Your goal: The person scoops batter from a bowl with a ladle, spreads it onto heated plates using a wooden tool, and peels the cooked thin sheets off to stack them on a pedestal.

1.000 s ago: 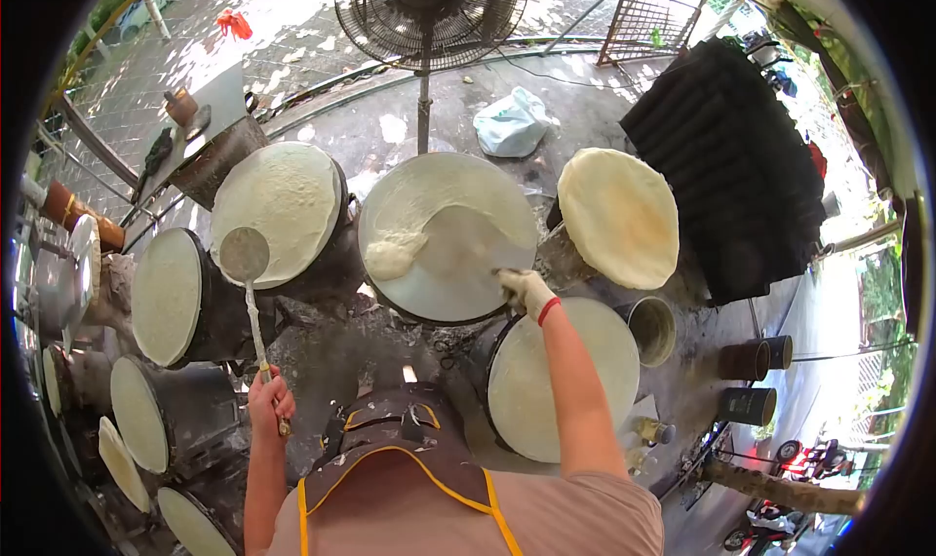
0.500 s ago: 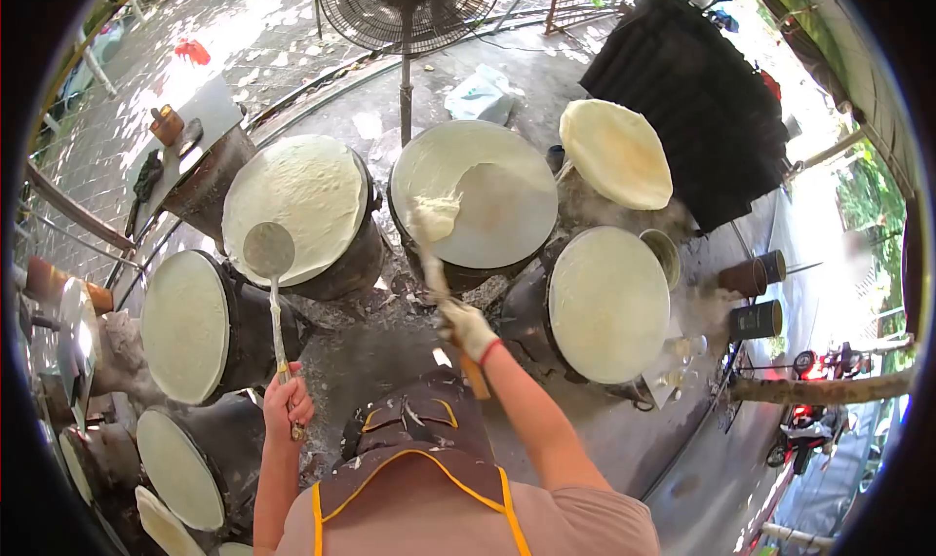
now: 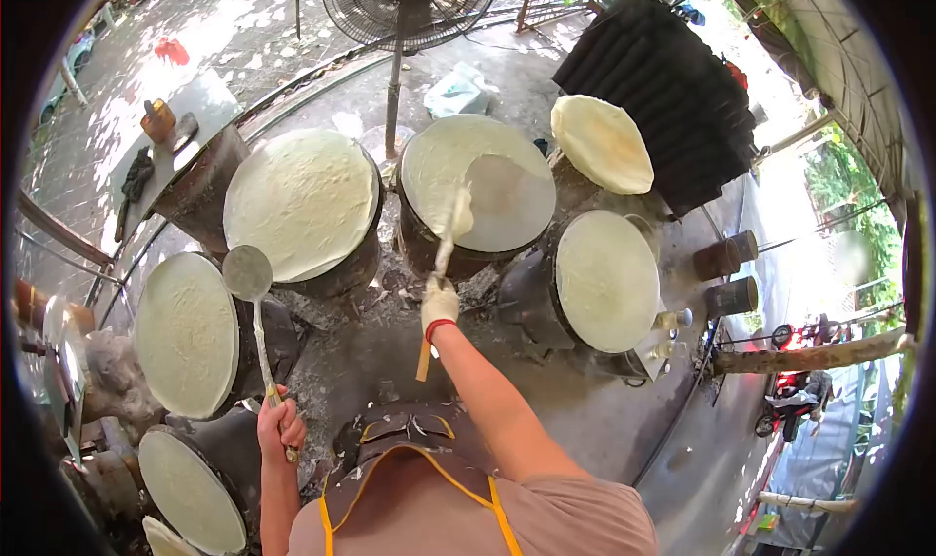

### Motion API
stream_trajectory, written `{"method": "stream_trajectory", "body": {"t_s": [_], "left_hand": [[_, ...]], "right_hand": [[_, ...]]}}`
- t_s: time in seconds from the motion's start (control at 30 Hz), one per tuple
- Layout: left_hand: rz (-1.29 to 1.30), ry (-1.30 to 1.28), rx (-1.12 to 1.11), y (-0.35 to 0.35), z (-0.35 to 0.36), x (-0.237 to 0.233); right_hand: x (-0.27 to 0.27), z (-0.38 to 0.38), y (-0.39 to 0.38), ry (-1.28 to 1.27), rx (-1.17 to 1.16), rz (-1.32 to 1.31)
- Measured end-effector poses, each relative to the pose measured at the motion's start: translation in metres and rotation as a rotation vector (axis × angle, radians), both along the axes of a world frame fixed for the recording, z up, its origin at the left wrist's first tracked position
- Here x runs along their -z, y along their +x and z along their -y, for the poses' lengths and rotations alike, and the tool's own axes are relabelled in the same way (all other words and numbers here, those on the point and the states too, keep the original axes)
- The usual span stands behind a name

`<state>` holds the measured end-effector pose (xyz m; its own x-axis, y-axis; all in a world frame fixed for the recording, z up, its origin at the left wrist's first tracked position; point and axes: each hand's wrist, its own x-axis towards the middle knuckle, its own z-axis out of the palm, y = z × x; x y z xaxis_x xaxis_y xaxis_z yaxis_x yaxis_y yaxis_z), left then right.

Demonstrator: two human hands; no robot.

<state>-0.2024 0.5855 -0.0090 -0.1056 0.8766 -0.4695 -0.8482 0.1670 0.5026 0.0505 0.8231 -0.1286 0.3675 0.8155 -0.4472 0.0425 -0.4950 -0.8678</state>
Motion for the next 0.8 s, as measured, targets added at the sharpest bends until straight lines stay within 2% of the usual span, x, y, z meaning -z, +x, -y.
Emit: {"method": "stream_trajectory", "body": {"t_s": [0.03,0.1,0.2,0.33,0.43,0.47,0.57,0.6,0.63,0.7,0.77,0.8], "left_hand": [[0.013,0.006,0.001,0.000,-0.001,0.001],[0.033,0.011,0.010,0.003,-0.002,0.003],[0.058,0.021,0.012,0.016,-0.008,0.000],[0.019,0.043,0.035,0.045,-0.011,-0.011],[-0.049,0.053,0.045,0.076,-0.012,-0.013],[-0.056,0.059,0.053,0.084,-0.013,-0.011],[-0.021,0.078,0.046,0.121,-0.017,-0.010],[-0.002,0.079,0.036,0.134,-0.017,-0.012],[-0.002,0.075,0.030,0.149,-0.018,-0.016],[0.005,0.077,0.029,0.181,-0.027,-0.022],[0.016,0.090,0.030,0.206,-0.035,-0.023],[0.022,0.099,0.030,0.217,-0.040,-0.024]], "right_hand": [[0.000,0.001,-0.002,0.010,0.211,-0.207],[0.027,0.006,-0.004,-0.033,0.198,-0.056],[0.025,0.025,0.021,-0.038,-0.212,0.311],[0.029,0.011,0.062,-0.022,0.202,-0.176],[0.024,0.017,0.071,0.069,0.001,-0.212],[0.031,0.027,0.080,0.129,-0.273,-0.081],[0.079,0.032,0.132,-0.100,-0.204,-0.089],[0.039,0.028,0.148,-0.054,-0.094,-0.124],[0.012,0.020,0.166,-0.011,-0.170,0.070],[-0.004,0.000,0.187,-0.014,-0.177,-0.037],[0.000,0.006,0.204,0.043,-0.408,-0.197],[0.003,0.012,0.216,-0.027,-0.501,-0.206]]}}
